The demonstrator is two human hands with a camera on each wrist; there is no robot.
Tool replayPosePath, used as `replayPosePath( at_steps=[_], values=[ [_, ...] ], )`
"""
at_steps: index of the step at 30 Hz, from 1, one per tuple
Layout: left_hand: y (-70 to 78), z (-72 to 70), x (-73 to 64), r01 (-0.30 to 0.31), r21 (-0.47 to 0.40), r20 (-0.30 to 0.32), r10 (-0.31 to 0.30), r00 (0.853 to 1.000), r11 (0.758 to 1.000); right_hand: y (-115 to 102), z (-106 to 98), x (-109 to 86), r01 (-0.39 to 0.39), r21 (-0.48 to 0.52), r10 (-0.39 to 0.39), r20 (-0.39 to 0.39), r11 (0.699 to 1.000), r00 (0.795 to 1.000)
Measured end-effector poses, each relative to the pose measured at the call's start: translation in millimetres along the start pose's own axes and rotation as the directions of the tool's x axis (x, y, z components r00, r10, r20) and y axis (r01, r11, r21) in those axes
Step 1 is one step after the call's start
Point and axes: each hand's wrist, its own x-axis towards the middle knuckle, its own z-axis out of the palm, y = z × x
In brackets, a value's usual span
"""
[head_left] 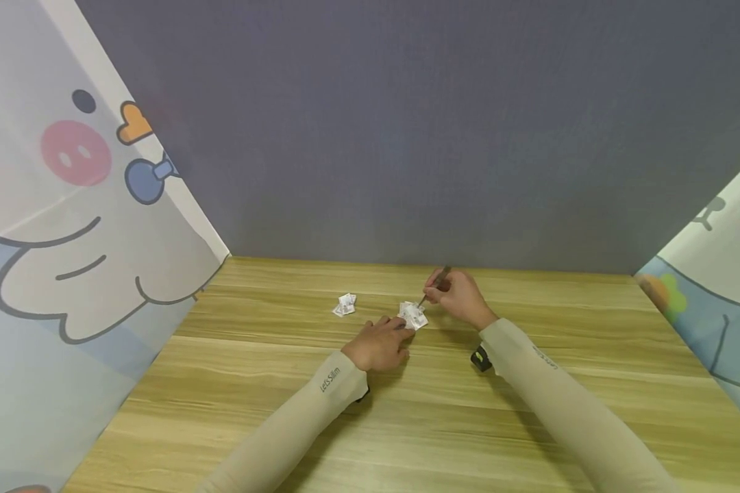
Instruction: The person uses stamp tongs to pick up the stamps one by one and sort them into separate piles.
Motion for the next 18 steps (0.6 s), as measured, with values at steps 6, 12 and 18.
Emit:
replayPosePath(
  at_steps=[6,12,18],
  values=[
    [0.5,-1.1,-0.5,-0.004,-0.002,-0.009,0.004,1.0,1.0,1.3,-3.9,-1.1,0.003,-0.008,-0.003,-0.002,1.0,1.0],
    [-1.2,-1.6,-0.2,-0.009,-0.022,-0.018,0.009,1.0,1.0,-3.2,-9.3,-3.3,0.018,0.002,-0.018,-0.028,1.0,0.999],
    [-4.5,-2.8,-2.2,-0.022,-0.062,-0.078,0.017,0.997,0.998,-17.2,-20.5,-6.1,0.103,-0.043,-0.107,-0.091,0.994,0.99]
  ],
)
